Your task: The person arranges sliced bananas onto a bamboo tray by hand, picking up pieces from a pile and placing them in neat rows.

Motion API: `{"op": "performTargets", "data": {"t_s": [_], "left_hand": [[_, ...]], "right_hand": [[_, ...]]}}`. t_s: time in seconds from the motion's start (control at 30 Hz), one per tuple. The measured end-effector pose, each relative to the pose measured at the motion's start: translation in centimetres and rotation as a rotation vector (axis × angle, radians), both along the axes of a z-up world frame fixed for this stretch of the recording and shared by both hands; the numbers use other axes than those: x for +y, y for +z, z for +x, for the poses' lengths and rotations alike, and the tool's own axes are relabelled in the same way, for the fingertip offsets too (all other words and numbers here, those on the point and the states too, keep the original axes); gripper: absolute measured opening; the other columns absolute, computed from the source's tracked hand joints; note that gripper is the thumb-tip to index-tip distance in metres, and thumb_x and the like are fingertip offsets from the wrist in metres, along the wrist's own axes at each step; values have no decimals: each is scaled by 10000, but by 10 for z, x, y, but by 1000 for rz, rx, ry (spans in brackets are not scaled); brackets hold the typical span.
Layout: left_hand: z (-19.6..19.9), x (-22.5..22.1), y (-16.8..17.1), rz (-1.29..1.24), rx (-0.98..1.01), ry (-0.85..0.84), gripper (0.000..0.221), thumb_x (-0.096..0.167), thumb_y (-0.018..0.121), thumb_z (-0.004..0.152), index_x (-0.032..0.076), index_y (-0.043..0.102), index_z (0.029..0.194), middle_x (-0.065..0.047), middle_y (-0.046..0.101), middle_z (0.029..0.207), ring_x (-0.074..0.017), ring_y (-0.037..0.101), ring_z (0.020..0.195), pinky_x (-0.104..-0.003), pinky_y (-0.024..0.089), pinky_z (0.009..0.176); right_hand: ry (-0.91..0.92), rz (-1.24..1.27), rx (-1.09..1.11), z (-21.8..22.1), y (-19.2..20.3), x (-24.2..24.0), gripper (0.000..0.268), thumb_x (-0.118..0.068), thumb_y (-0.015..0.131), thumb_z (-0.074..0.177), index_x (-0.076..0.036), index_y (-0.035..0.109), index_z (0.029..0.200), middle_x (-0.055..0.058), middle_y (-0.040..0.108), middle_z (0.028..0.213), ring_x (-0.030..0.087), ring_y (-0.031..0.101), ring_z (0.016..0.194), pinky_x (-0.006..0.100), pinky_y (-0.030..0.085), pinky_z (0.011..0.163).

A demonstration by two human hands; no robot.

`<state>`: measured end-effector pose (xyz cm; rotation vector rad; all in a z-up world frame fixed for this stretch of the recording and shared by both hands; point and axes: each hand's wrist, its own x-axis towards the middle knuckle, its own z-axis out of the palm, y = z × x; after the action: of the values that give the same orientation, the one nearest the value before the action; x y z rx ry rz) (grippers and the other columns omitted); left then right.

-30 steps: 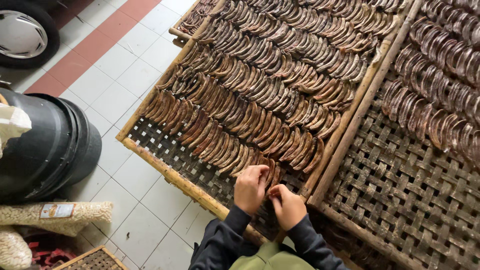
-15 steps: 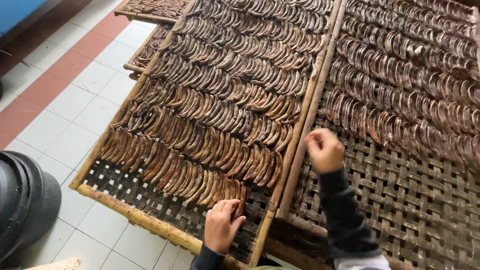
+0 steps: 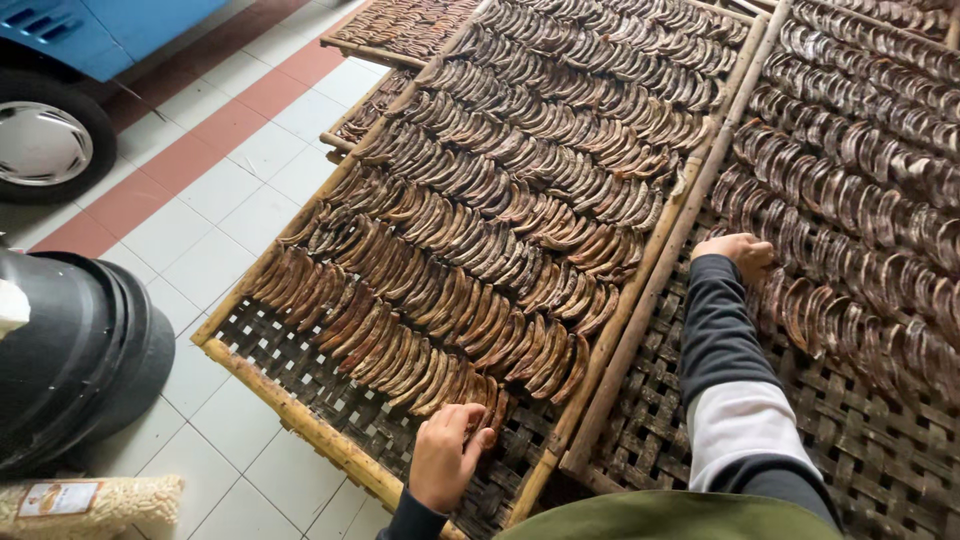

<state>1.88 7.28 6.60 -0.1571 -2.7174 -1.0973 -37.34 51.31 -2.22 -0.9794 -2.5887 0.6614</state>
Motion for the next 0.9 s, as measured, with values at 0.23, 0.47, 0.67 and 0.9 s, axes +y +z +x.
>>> {"op": "performTargets", "data": {"t_s": [0.23, 0.47, 0.67, 0.9], "left_hand": [[-12, -2, -1, 12, 37, 16, 265, 198, 725, 893, 80, 668, 1124, -91, 708, 1047, -298, 663, 983, -424, 482, 836], [-15, 0, 1, 8, 58, -21, 265, 204, 714, 921, 66, 669, 1142, -107, 720, 1065, -280, 684, 952, -420, 481, 845], [-16, 3, 19, 28, 47, -35, 256, 178, 724, 901, 69, 682, 1128, -116, 719, 1033, -313, 668, 934, -426, 492, 812], [-16, 29, 4, 619, -311, -67, 266, 216, 693, 944, 85, 686, 1176, -71, 761, 1034, -218, 733, 930, -367, 594, 861]], "right_hand": [[-105, -160, 48, -10, 9, 17, 521, -193, 819, 805, 10, 584, 1223, 249, 623, 1292, 407, 589, 1206, 500, 442, 1050], [130, -179, 97, -13, 10, 20, 361, -118, 895, 758, 27, 685, 1015, 125, 725, 974, 247, 682, 893, 364, 546, 863], [276, -687, 131, -5, 32, 22, 235, 2, 816, 876, 60, 712, 1078, 77, 689, 966, 162, 631, 846, 313, 549, 794], [766, -1270, 161, 90, 128, -47, 339, 62, 668, 880, -30, 674, 1207, 45, 740, 1036, 115, 717, 855, 318, 592, 821]]}}
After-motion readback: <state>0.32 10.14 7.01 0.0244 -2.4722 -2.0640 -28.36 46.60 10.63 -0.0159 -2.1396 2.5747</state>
